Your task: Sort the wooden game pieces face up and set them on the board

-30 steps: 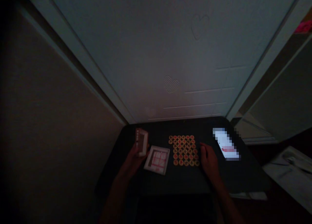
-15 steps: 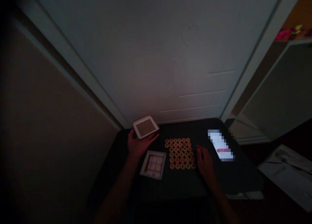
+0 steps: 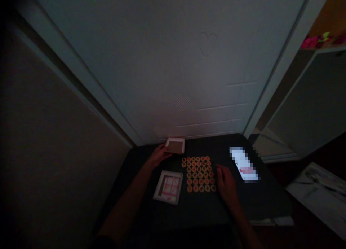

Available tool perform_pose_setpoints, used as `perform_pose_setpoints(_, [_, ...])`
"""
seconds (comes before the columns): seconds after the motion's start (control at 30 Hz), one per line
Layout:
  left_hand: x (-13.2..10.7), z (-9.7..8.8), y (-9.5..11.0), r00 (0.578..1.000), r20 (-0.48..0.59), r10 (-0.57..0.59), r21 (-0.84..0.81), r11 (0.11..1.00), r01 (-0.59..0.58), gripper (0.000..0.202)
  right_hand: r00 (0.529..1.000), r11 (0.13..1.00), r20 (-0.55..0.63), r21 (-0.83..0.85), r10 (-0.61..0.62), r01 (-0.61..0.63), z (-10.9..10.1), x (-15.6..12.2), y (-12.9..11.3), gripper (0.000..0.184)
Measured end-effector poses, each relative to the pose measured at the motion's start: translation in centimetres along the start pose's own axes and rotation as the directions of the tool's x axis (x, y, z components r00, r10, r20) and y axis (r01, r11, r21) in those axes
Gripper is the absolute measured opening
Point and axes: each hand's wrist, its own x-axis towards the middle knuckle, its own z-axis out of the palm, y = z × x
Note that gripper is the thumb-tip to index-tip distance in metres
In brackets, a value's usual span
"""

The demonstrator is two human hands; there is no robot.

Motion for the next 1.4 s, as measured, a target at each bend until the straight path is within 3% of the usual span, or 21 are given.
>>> perform_pose_setpoints(0.13, [0.1, 1.4, -0.5, 0.998, 0.055, -0.023, -0.043, 0.999, 0.026, 0.042, 1.000, 1.000, -0.002, 0.006, 0.001, -0.001, 0.0, 0.0, -0.1, 0.049])
perform_pose_setpoints(0.43, [0.1, 6.9, -1.7, 0.985, 0.171, 0.003, -0.038, 0.999, 0.003, 0.046, 1.000, 1.000, -0.002, 0.004, -0.009, 0.009, 0.0, 0.1, -0.1, 0.048])
perform_pose_setpoints(0.6, [0.2, 7.2, -1.8, 0.985, 0.137, 0.101, 0.064, 0.992, -0.110, 0.049, 1.000, 1.000, 0.006, 0.024, 0.000, 0.000, -0.1, 0.1, -0.3, 0.046])
perform_pose_setpoints(0.83, [-0.9, 4.5, -0.7, 0.965, 0.145, 0.219, 0.278, 0.927, -0.253, 0.051, 1.000, 1.000, 0.012, 0.023, 0.008, -0.009, -0.2, 0.2, -0.5, 0.047])
perform_pose_setpoints(1.0, [-4.6, 0.2, -0.4, 0.933, 0.202, 0.297, 0.408, 0.841, -0.356, 0.042, 1.000, 1.000, 0.006, 0.017, -0.002, 0.002, -0.2, 0.1, -0.2, 0.046])
perform_pose_setpoints(1.07, [-6.9, -2.0, -1.2, 0.883, 0.273, 0.382, 0.561, 0.682, -0.469, 0.041, 1.000, 1.000, 0.006, 0.017, -0.002, 0.002, -0.1, 0.1, 0.1, 0.046])
perform_pose_setpoints(1.2, [-12.5, -5.3, -4.0, 0.818, 0.323, 0.476, 0.715, 0.444, -0.540, 0.045, 1.000, 1.000, 0.008, 0.009, -0.010, 0.010, 0.0, 0.1, 0.4, 0.044])
perform_pose_setpoints(1.3, [-16.3, -6.2, -6.2, 0.824, 0.372, 0.427, 0.751, 0.384, -0.538, 0.069, 1.000, 1.000, 0.007, -0.009, -0.019, 0.019, -0.1, 0.1, 0.3, 0.043])
perform_pose_setpoints(1.4, [-18.4, -6.3, -8.0, 0.838, 0.391, 0.380, 0.773, 0.359, -0.523, 0.090, 1.000, 0.999, 0.004, -0.027, -0.026, 0.026, -0.1, 0.1, 0.0, 0.043])
